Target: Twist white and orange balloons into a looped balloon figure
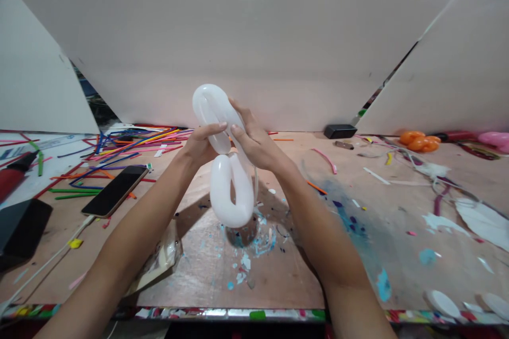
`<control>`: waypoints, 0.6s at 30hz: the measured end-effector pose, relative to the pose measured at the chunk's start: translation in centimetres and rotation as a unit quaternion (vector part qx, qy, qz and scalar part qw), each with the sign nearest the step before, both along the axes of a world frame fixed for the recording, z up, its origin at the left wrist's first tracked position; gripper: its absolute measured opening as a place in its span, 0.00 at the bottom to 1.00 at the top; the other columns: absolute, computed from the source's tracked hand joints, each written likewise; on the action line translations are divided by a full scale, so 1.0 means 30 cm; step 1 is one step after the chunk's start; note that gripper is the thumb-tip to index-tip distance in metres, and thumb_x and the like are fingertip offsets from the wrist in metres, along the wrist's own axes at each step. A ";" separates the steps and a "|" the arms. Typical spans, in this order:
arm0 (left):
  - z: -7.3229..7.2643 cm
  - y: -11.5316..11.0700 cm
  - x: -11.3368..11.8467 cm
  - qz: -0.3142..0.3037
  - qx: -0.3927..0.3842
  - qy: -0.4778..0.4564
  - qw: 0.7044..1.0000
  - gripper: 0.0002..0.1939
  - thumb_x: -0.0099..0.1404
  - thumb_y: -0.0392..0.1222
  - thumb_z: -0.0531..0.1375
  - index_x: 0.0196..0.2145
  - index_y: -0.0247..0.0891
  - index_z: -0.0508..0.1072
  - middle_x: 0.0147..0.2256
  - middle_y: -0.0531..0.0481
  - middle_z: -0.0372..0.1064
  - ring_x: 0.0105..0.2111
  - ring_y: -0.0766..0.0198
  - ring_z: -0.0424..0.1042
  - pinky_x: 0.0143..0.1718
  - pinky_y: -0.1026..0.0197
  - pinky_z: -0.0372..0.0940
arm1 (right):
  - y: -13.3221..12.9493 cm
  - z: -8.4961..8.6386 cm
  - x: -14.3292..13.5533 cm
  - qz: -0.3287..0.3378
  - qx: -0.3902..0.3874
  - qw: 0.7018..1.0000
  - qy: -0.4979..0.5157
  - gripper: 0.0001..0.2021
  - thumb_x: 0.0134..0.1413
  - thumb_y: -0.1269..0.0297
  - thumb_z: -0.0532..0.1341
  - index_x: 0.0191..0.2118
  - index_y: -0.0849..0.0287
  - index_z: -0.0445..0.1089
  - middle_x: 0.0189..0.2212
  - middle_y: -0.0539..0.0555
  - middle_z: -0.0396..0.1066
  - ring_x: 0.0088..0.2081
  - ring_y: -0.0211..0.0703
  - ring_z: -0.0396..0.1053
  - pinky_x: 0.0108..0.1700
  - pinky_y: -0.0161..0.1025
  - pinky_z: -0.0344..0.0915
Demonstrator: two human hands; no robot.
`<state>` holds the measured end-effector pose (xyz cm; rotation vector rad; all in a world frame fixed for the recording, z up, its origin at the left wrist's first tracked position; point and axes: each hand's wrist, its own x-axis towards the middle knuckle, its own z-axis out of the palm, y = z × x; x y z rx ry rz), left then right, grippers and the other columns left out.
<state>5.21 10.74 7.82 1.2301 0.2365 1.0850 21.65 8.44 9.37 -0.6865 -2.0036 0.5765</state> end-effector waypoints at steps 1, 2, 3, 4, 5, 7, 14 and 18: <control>0.002 0.003 -0.005 0.004 0.001 -0.002 1.000 0.25 0.57 0.48 0.67 0.50 0.36 0.74 0.41 0.42 0.79 0.46 0.47 0.78 0.49 0.48 0.71 | 0.003 -0.002 0.000 0.003 0.000 1.000 -0.005 0.29 0.68 0.45 0.51 0.70 0.45 0.50 0.70 0.53 0.51 0.69 0.52 0.52 0.72 0.57 0.48; 0.003 0.006 -0.008 0.010 0.001 -0.004 1.000 0.26 0.57 0.48 0.67 0.51 0.36 0.74 0.41 0.42 0.79 0.46 0.47 0.78 0.49 0.48 0.71 | 0.006 -0.003 0.000 0.006 0.004 1.000 -0.012 0.30 0.68 0.46 0.51 0.71 0.46 0.49 0.71 0.54 0.50 0.70 0.51 0.50 0.72 0.57 0.46; 0.003 0.009 -0.010 0.017 0.001 -0.006 1.000 0.26 0.56 0.49 0.67 0.51 0.36 0.74 0.41 0.43 0.79 0.46 0.46 0.78 0.49 0.48 0.71 | 0.008 -0.003 0.000 0.008 0.009 1.000 -0.020 0.30 0.69 0.46 0.51 0.71 0.47 0.48 0.71 0.54 0.49 0.71 0.51 0.48 0.73 0.57 0.44; 0.002 0.011 -0.009 0.027 0.000 -0.008 1.000 0.27 0.56 0.49 0.67 0.52 0.37 0.74 0.42 0.43 0.79 0.47 0.46 0.78 0.49 0.48 0.71 | 0.010 -0.003 -0.001 0.010 0.014 0.999 -0.030 0.31 0.69 0.45 0.50 0.71 0.47 0.47 0.72 0.54 0.47 0.72 0.51 0.45 0.73 0.57 0.42; 0.002 0.012 -0.006 0.040 -0.001 -0.010 0.999 0.27 0.56 0.49 0.68 0.52 0.37 0.74 0.42 0.43 0.79 0.47 0.46 0.78 0.49 0.48 0.71 | 0.011 -0.002 -0.001 0.010 0.018 0.999 -0.040 0.31 0.69 0.45 0.49 0.72 0.47 0.47 0.73 0.53 0.45 0.73 0.51 0.42 0.74 0.57 0.39; 0.002 0.009 0.002 0.070 -0.004 -0.014 0.997 0.27 0.55 0.48 0.69 0.52 0.37 0.74 0.42 0.43 0.79 0.48 0.45 0.77 0.49 0.48 0.71 | 0.012 0.000 0.000 0.010 0.019 0.998 -0.055 0.32 0.68 0.43 0.49 0.72 0.46 0.46 0.74 0.52 0.42 0.74 0.51 0.37 0.74 0.59 0.35; 0.018 0.005 -0.003 0.098 -0.008 -0.001 0.995 0.24 0.55 0.49 0.68 0.48 0.35 0.75 0.42 0.42 0.79 0.48 0.46 0.77 0.47 0.50 0.72 | 0.002 0.001 0.019 0.046 -0.120 0.992 -0.006 0.35 0.62 0.41 0.58 0.66 0.49 0.45 0.62 0.61 0.60 0.59 0.51 0.66 0.56 0.52 0.71; 0.028 0.019 -0.030 0.112 0.012 -0.038 0.993 0.28 0.55 0.50 0.67 0.51 0.36 0.74 0.41 0.43 0.79 0.48 0.48 0.78 0.50 0.50 0.72 | 0.006 -0.002 0.025 0.026 -0.209 0.977 0.025 0.30 0.58 0.40 0.62 0.56 0.53 0.56 0.47 0.57 0.70 0.41 0.43 0.72 0.37 0.39 0.73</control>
